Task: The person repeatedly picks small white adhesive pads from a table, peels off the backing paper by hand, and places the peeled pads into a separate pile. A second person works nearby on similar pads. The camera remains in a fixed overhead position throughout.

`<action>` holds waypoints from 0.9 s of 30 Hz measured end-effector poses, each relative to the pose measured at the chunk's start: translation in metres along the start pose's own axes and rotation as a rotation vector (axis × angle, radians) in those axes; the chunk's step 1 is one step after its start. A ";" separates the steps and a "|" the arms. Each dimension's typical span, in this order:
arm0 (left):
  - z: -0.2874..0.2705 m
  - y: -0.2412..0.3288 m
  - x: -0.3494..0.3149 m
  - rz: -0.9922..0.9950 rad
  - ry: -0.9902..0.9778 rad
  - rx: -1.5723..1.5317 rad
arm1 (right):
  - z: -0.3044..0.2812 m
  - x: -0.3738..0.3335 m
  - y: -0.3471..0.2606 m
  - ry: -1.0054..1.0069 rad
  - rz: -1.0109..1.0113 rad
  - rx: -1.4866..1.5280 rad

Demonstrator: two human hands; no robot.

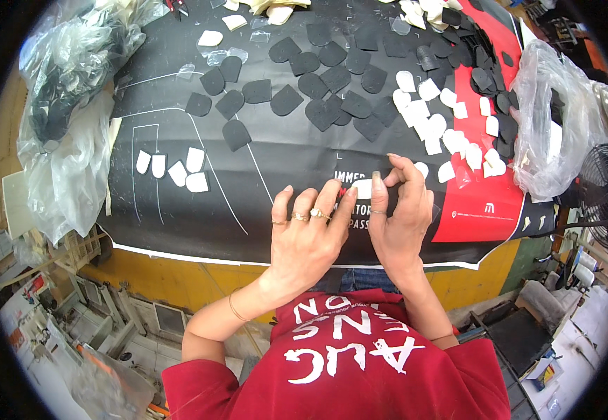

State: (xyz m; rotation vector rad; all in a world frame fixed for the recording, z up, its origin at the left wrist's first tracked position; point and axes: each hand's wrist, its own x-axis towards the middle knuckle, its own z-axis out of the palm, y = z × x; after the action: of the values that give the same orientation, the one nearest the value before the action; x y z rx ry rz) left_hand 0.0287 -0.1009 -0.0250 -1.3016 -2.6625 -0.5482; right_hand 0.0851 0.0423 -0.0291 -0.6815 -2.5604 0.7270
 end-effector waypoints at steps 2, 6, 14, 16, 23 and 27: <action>0.000 -0.002 -0.002 -0.009 0.008 0.016 | -0.002 -0.001 0.002 0.006 0.027 0.058; -0.011 -0.021 -0.019 -0.083 0.022 0.066 | -0.021 -0.002 0.014 0.075 -0.033 0.143; -0.037 -0.089 -0.042 -0.406 0.197 0.394 | -0.061 0.007 0.043 0.175 0.124 0.042; -0.037 -0.089 -0.034 -0.435 0.223 0.368 | -0.065 0.011 0.048 0.148 0.178 -0.020; -0.029 -0.069 0.008 -0.392 0.163 0.226 | -0.064 0.018 0.054 0.049 0.191 -0.043; -0.022 -0.075 0.024 -0.396 0.100 0.212 | -0.065 0.017 0.048 0.065 0.256 0.021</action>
State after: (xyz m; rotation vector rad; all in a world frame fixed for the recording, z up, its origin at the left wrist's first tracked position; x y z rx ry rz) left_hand -0.0456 -0.1336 -0.0179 -0.6762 -2.8094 -0.3457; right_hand 0.1195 0.1122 -0.0013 -1.0211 -2.4293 0.7967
